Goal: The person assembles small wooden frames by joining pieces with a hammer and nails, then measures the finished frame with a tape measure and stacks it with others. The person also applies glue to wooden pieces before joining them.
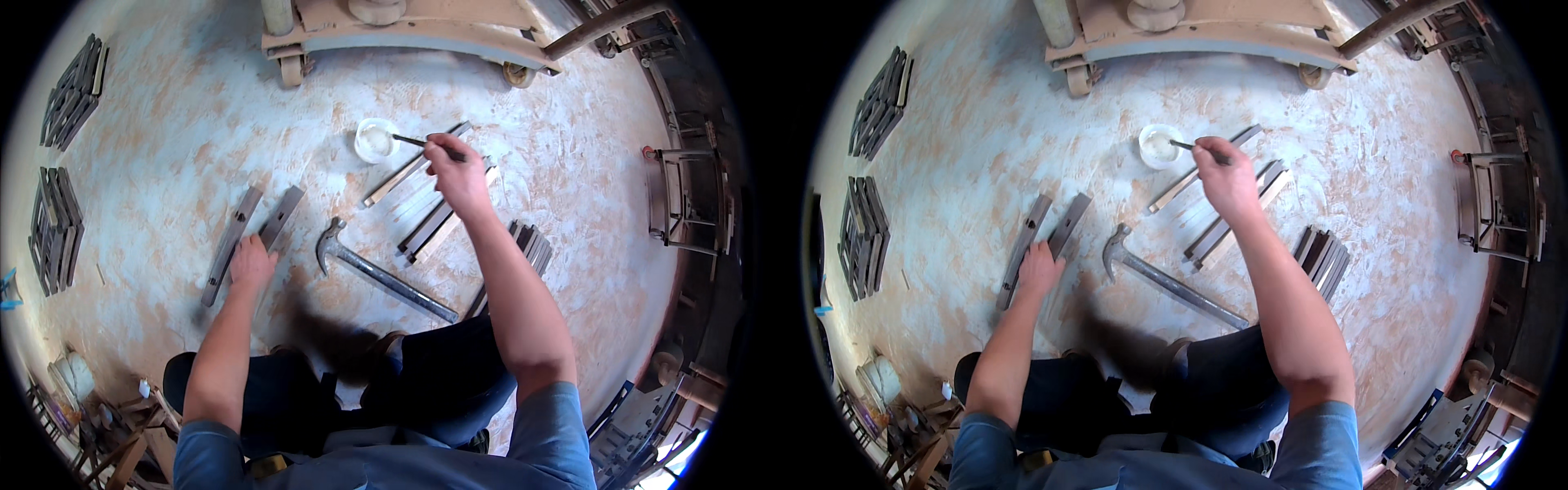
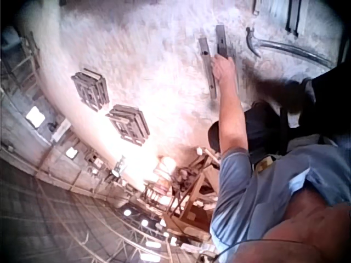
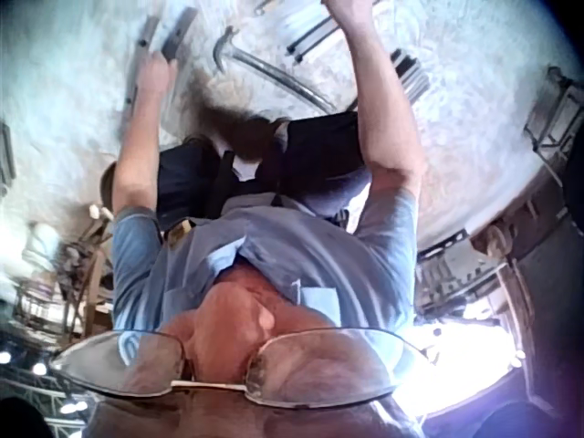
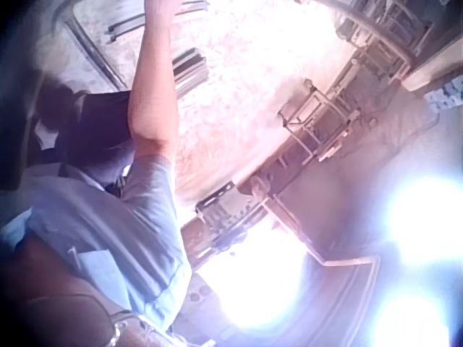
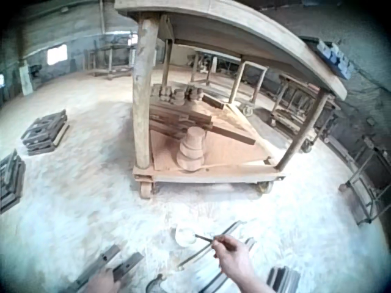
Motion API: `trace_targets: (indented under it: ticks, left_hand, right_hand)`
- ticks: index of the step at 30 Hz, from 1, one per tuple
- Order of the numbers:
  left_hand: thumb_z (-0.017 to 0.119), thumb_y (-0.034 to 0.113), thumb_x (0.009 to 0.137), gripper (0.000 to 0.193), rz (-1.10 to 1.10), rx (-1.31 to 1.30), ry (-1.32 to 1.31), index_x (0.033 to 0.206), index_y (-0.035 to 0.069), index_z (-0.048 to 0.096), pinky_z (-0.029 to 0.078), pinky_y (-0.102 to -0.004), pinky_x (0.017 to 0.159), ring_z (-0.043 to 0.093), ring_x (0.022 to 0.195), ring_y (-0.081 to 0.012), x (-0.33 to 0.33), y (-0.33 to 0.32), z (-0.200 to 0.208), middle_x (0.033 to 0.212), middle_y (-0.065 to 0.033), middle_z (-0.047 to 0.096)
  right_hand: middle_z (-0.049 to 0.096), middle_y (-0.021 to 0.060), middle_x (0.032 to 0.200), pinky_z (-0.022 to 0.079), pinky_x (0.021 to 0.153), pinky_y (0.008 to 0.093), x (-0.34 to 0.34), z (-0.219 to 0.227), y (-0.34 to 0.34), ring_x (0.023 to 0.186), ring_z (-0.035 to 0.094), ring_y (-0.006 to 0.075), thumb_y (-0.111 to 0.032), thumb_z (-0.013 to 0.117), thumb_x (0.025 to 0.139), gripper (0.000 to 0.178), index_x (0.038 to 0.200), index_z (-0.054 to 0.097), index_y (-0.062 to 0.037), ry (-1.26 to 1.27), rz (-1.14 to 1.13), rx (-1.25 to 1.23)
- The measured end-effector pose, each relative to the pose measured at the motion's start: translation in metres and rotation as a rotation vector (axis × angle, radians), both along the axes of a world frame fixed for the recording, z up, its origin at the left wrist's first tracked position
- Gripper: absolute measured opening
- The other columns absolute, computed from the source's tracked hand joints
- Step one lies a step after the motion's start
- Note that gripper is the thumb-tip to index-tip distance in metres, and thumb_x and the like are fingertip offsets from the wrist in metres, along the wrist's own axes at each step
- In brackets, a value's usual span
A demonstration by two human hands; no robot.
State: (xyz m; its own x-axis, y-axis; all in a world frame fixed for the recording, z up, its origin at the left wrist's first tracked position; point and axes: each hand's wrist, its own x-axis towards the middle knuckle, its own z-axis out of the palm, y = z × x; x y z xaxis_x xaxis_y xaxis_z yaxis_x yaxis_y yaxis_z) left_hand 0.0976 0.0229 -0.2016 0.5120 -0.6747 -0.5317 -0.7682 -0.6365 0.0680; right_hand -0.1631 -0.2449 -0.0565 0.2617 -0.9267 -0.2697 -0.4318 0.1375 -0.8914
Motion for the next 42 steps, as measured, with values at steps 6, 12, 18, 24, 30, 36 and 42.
trace_targets:
  ticks: [6, 12, 18, 24, 30, 36, 42]
  left_hand:
    - [0.066, 0.026, 0.084, 0.046, 0.023, 0.040, -0.016, 0.120, 0.001, 0.054, 0.049, -0.0444, 0.094, 0.059, 0.111, -0.0365, 0.008, 0.018, -0.032, 0.118, -0.0195, 0.061]
    - [0.064, 0.026, 0.082, 0.043, 0.186, -0.069, 0.281, 0.112, -0.003, 0.057, 0.049, -0.0451, 0.089, 0.063, 0.102, -0.0386, -0.010, -0.019, 0.062, 0.105, -0.0230, 0.066]
    - [0.069, 0.018, 0.080, 0.035, 0.447, -0.439, 0.661, 0.106, -0.004, 0.060, 0.050, -0.0334, 0.078, 0.065, 0.085, -0.0216, -0.023, -0.022, 0.161, 0.092, -0.0128, 0.068]
    - [0.068, 0.015, 0.086, 0.038, 0.625, -0.412, 1.103, 0.114, -0.006, 0.053, 0.051, -0.0300, 0.068, 0.063, 0.077, -0.0158, -0.019, -0.021, 0.182, 0.092, -0.0085, 0.064]
    - [0.062, 0.016, 0.092, 0.029, 0.621, -0.417, 1.129, 0.113, -0.001, 0.052, 0.049, -0.0288, 0.058, 0.061, 0.068, -0.0139, -0.025, -0.038, 0.182, 0.091, -0.0080, 0.061]
    - [0.058, 0.019, 0.093, 0.029, 0.649, -0.447, 1.085, 0.113, -0.001, 0.052, 0.048, -0.0301, 0.060, 0.060, 0.067, -0.0144, -0.022, -0.048, 0.177, 0.091, -0.0088, 0.061]
    - [0.060, 0.020, 0.091, 0.030, 0.598, -0.445, 1.019, 0.110, -0.002, 0.054, 0.049, -0.0311, 0.063, 0.059, 0.069, -0.0147, -0.020, -0.059, 0.177, 0.092, -0.0089, 0.062]
  right_hand:
    - [0.067, 0.0072, 0.081, 0.049, 0.070, 0.0288, 0.014, -0.079, -0.029, 0.072, 0.060, 0.0138, -0.021, 0.065, 0.091, 0.026, 0.108, 0.068, -0.0013, 0.196, 0.131, -0.182]
    - [0.070, 0.0192, 0.102, 0.052, 0.086, 0.0402, 0.030, -0.120, -0.033, 0.097, 0.066, 0.0345, -0.028, 0.065, 0.087, 0.028, 0.105, 0.071, -0.0077, 0.221, 0.143, -0.199]
    - [0.070, 0.0198, 0.096, 0.053, 0.081, 0.0393, 0.027, -0.113, -0.043, 0.090, 0.068, 0.0357, -0.027, 0.063, 0.088, 0.026, 0.101, 0.071, -0.0063, 0.213, 0.144, -0.180]
    - [0.065, 0.0039, 0.075, 0.048, 0.051, 0.0292, 0.032, -0.089, -0.052, 0.060, 0.059, 0.0126, -0.026, 0.060, 0.091, 0.024, 0.098, 0.067, -0.0039, -0.087, -0.158, 0.255]
    - [0.065, 0.0032, 0.077, 0.046, 0.049, 0.0288, 0.014, -0.095, -0.058, 0.059, 0.060, 0.0137, -0.028, 0.059, 0.093, 0.024, 0.102, 0.063, -0.0062, -0.175, -0.315, 0.426]
    - [0.062, 0.0048, 0.072, 0.042, 0.045, 0.0295, -0.001, -0.050, -0.064, 0.054, 0.056, 0.0149, -0.024, 0.059, 0.095, 0.016, 0.091, 0.056, -0.0080, -0.375, -0.294, 0.477]
    - [0.062, 0.0075, 0.071, 0.045, 0.047, 0.0267, 0.017, 0.078, -0.016, 0.054, 0.056, 0.0137, -0.022, 0.058, 0.096, 0.020, 0.090, 0.056, -0.0033, -0.604, -0.079, 0.186]
